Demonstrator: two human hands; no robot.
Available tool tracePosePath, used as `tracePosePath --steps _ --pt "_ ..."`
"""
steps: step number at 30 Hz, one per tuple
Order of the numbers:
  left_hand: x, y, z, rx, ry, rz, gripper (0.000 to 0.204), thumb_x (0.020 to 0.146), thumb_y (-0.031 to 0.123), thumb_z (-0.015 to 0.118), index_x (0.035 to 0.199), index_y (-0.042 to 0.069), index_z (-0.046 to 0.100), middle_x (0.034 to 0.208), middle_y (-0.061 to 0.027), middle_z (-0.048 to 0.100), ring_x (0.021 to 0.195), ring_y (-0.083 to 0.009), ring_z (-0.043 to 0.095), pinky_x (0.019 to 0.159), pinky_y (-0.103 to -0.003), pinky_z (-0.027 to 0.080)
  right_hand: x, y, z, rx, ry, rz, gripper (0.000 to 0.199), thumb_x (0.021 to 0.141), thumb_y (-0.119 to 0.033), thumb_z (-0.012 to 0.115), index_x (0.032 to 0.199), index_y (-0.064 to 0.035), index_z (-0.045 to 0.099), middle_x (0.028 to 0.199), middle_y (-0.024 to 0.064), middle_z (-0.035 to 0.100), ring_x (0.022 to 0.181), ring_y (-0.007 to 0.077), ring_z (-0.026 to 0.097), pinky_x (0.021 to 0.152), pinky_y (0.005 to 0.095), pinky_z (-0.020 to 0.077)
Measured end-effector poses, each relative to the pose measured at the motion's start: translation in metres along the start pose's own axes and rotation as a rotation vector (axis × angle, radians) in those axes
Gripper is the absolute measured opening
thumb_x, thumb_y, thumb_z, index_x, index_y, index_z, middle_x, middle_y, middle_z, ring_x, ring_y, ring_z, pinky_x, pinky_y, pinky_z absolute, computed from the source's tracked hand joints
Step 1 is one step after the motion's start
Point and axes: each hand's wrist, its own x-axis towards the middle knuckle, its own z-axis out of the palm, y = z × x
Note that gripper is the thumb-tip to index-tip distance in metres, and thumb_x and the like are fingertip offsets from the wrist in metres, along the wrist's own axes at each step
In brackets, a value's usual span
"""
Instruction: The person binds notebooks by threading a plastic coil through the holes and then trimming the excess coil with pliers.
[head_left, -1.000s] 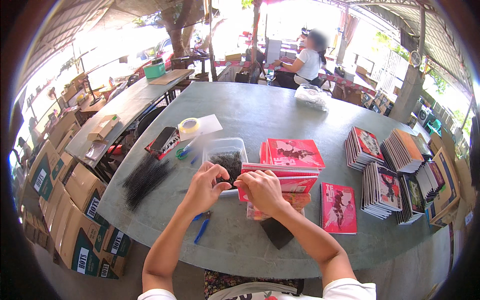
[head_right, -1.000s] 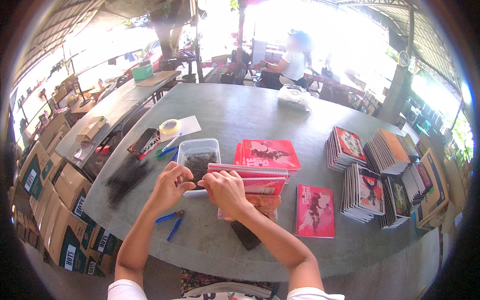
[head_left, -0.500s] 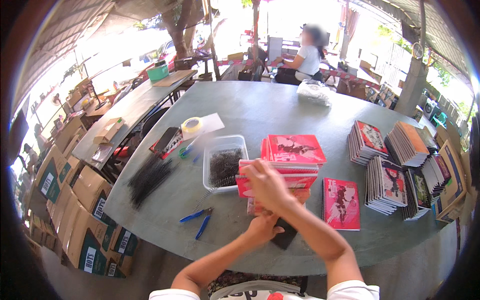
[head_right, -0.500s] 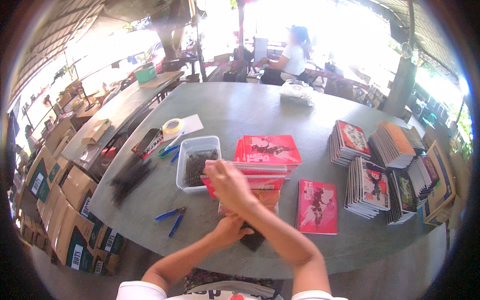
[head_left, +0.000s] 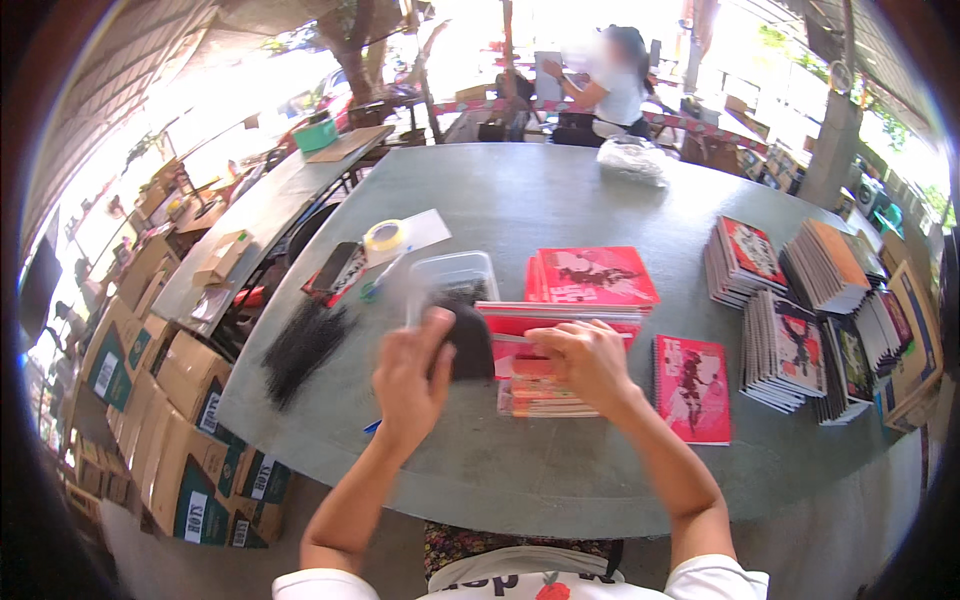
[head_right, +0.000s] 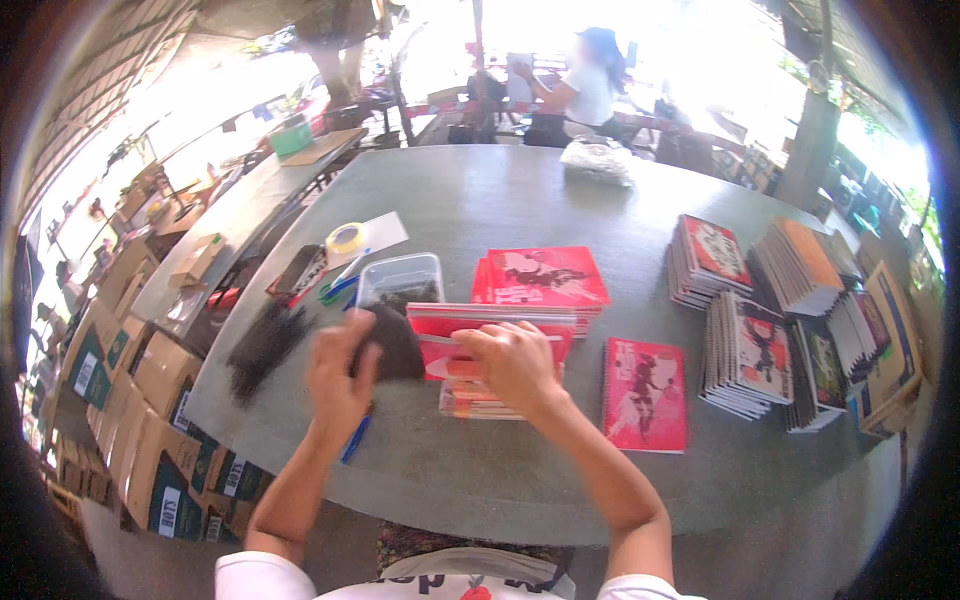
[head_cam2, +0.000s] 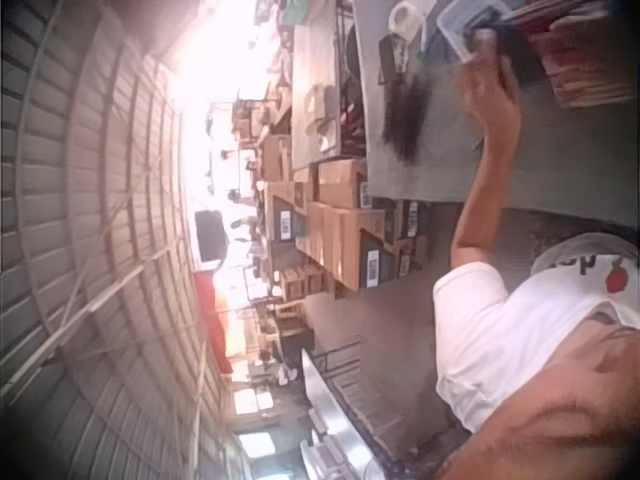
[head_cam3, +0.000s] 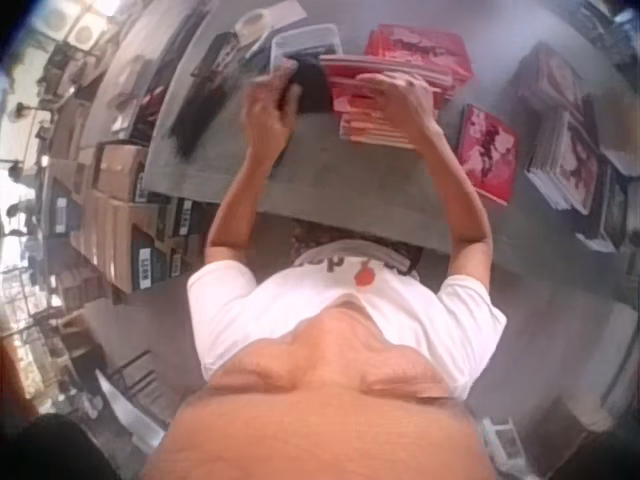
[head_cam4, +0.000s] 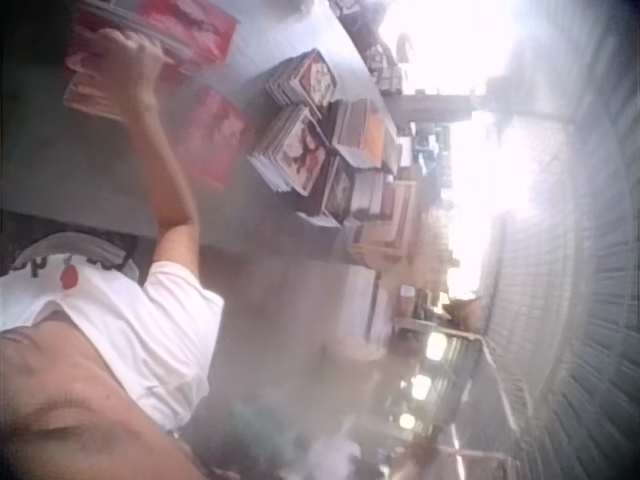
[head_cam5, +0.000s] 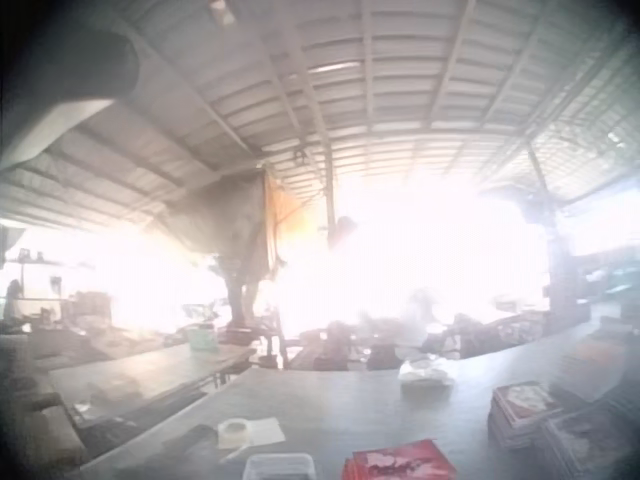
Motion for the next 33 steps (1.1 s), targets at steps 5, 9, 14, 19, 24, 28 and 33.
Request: tracePosePath --steps 5,9,14,19,24,28,33 --pt "0.016 0.021 -0.013 0.06 0.194 0.036 0.032 0.076 0.004 0.065 0.108 0.009 0.058 0.088 -0.012 0.055 0.085 -0.0291 0.054 0.072 -0.038 0.046 -0.001 0.01 0.007 0.11 0.038 0.083 0.016 0.078 -0.015 0.062 0.092 -0.017 0.069 0.08 0.0033 0.068 0.073 0.0204 0.065 0.068 0.0346 0.0483" --pt "0.01 0.009 0.028 0.055 -0.135 0.166 0.024 0.076 0.002 0.066 0.099 0.005 0.06 0.089 -0.0109 0.056 0.085 -0.0262 0.054 0.071 -0.037 0.046 -0.002 0.012 0.007 0.082 0.1 0.034 0.018 0.077 -0.011 0.058 0.092 -0.0159 0.067 0.08 0.0033 0.068 0.076 0.0192 0.065 0.071 0.0355 0.0472" --pt "0.029 0.013 0.024 -0.051 -0.013 0.115 0.016 0.076 0.004 0.066 0.092 0.005 0.063 0.087 -0.0099 0.059 0.085 -0.0247 0.056 0.075 -0.036 0.045 -0.005 0.01 0.009 0.053 0.079 0.021 0.018 0.08 -0.015 0.059 0.096 -0.0167 0.067 0.081 0.001 0.068 0.078 0.0198 0.064 0.071 0.0355 0.0466" --pt "0.037 0.023 0.011 -0.076 -0.032 0.023 0.028 0.071 0.002 0.07 0.097 0.009 0.064 0.085 -0.0102 0.057 0.081 -0.0248 0.055 0.073 -0.035 0.044 -0.009 0.012 0.005 0.057 0.12 0.052 0.014 0.08 -0.013 0.06 0.093 -0.0154 0.066 0.081 0.0022 0.068 0.08 0.0196 0.065 0.071 0.0351 0.0469" --pt "0.038 0.031 0.023 -0.024 -0.124 0.078 0.029 0.069 0.001 0.07 0.096 0.009 0.064 0.082 -0.0087 0.057 0.076 -0.023 0.054 0.067 -0.032 0.044 -0.003 0.004 -0.008 -0.029 0.073 0.043 0.013 0.081 -0.013 0.059 0.092 -0.0122 0.066 0.083 0.0064 0.068 0.081 0.0231 0.065 0.074 0.0381 0.048" --pt "0.066 0.034 0.014 -0.009 0.23 0.162 0.027 0.068 0.003 0.072 0.093 0.011 0.066 0.082 -0.007 0.058 0.074 -0.0216 0.055 0.065 -0.032 0.045 -0.01 0.023 -0.039 0.124 -0.134 0.24 0.013 0.079 -0.014 0.064 0.09 -0.0083 0.069 0.085 0.0098 0.068 0.077 0.0244 0.066 0.07 0.0344 0.0505" --pt "0.034 0.042 0.041 -0.139 -0.33 0.149 0.019 0.069 0.004 0.071 0.087 0.005 0.064 0.081 -0.0053 0.059 0.073 -0.0199 0.055 0.063 -0.03 0.044 -0.028 0.051 -0.031 0.683 -0.004 0.417 0.01 0.081 -0.007 0.066 0.089 -0.0006 0.068 0.082 0.0082 0.069 0.073 0.0109 0.063 0.067 0.0254 0.0504"
